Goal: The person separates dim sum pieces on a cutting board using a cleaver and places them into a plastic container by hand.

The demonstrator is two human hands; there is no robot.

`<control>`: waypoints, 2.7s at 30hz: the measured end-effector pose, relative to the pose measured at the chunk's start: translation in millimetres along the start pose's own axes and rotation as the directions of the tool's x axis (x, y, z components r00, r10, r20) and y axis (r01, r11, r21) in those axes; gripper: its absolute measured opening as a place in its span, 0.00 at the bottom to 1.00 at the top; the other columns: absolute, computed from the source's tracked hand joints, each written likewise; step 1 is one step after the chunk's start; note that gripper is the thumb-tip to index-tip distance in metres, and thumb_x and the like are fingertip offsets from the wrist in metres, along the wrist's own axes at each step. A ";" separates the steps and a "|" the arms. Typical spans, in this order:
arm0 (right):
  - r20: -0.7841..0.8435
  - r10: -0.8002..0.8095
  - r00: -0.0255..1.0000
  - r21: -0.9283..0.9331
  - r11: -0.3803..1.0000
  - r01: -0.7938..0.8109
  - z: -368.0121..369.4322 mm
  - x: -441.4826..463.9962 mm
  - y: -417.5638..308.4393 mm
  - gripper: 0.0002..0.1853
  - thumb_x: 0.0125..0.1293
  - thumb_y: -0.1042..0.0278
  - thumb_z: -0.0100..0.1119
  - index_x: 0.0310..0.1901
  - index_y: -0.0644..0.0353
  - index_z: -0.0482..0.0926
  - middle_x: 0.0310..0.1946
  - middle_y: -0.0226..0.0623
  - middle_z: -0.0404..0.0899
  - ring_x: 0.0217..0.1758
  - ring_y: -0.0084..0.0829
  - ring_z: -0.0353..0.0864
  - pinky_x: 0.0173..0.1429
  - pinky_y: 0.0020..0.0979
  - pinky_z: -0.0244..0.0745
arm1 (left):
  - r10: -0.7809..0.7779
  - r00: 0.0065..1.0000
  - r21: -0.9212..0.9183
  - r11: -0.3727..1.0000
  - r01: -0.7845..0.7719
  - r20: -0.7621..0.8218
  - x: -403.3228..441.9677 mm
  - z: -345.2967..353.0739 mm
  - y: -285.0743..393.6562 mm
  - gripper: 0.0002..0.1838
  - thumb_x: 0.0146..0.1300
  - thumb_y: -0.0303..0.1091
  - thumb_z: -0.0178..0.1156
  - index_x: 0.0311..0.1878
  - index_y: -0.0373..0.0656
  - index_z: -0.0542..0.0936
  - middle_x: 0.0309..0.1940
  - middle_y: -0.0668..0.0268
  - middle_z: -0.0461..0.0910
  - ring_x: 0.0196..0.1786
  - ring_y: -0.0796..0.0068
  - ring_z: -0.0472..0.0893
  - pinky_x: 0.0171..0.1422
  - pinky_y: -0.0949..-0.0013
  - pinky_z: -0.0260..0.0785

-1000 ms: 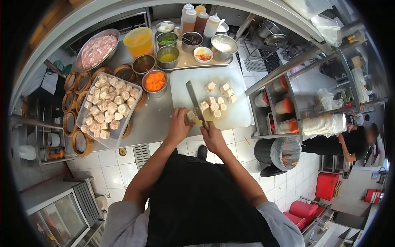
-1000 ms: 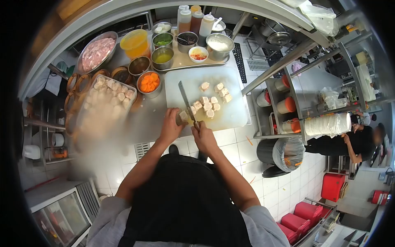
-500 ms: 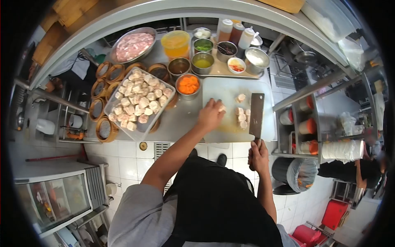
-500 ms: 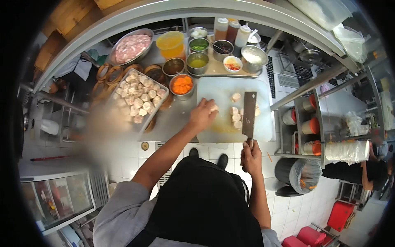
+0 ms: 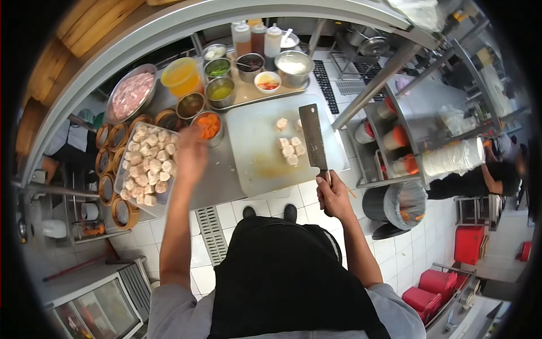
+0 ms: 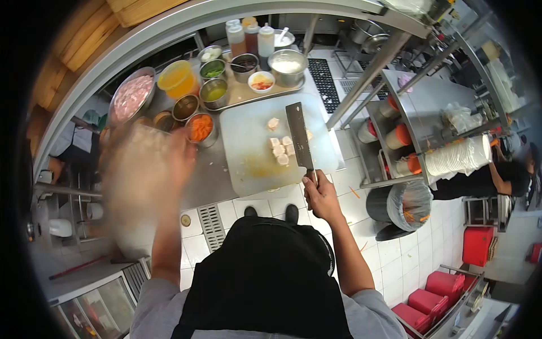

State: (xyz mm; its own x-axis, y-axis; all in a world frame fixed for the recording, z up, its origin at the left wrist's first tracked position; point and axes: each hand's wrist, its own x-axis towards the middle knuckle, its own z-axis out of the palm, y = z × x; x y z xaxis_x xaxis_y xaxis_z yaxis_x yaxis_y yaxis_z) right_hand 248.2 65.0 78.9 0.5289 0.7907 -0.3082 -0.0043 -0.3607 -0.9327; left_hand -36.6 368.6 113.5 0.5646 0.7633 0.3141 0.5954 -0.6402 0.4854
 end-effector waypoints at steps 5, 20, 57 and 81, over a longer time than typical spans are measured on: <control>-0.040 0.027 0.999 -0.003 1.000 -0.027 -9.5 -14.2 4.9 0.14 0.84 0.58 0.57 0.51 0.63 0.75 0.24 0.33 0.78 0.20 0.22 0.76 0.24 0.30 0.75 | 0.473 0.851 -0.321 0.862 -0.393 0.230 25.2 177.8 50.1 0.32 0.58 0.22 0.66 0.69 0.39 0.79 0.73 0.53 0.75 0.77 0.48 0.72 0.80 0.48 0.65; 0.006 -0.275 0.961 -0.375 0.891 0.257 52.2 -5.2 -32.7 0.18 0.81 0.63 0.60 0.62 0.66 0.70 0.36 0.59 0.85 0.42 0.67 0.86 0.45 0.56 0.79 | 0.049 0.981 -0.406 0.913 0.033 0.189 -73.9 184.2 55.6 0.20 0.64 0.28 0.74 0.57 0.34 0.80 0.49 0.53 0.75 0.48 0.48 0.83 0.54 0.52 0.78; -0.052 -0.046 0.998 -0.169 0.985 0.037 35.4 9.6 -12.3 0.15 0.84 0.57 0.57 0.55 0.63 0.73 0.23 0.40 0.80 0.21 0.31 0.80 0.28 0.37 0.77 | 0.327 0.936 0.004 0.944 -0.330 0.127 -45.7 202.6 80.9 0.49 0.63 0.61 0.73 0.78 0.38 0.71 0.63 0.53 0.75 0.67 0.51 0.74 0.69 0.50 0.73; 0.104 -0.040 0.994 0.049 0.998 0.035 12.3 14.8 19.7 0.11 0.84 0.59 0.56 0.52 0.59 0.73 0.21 0.25 0.71 0.16 0.18 0.67 0.19 0.27 0.66 | -0.048 0.898 0.480 0.832 0.279 -0.438 -15.8 -73.0 -123.4 0.28 0.70 0.43 0.69 0.67 0.38 0.76 0.54 0.48 0.81 0.56 0.43 0.83 0.58 0.45 0.76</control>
State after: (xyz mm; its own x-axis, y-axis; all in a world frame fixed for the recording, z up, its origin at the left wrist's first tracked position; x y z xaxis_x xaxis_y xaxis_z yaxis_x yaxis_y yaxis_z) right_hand 245.5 75.7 53.7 0.4379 0.8516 -0.2882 -0.0268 -0.3081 -0.9510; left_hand -160.7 441.9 108.2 0.2279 0.7539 0.6162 0.9269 -0.3617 0.0997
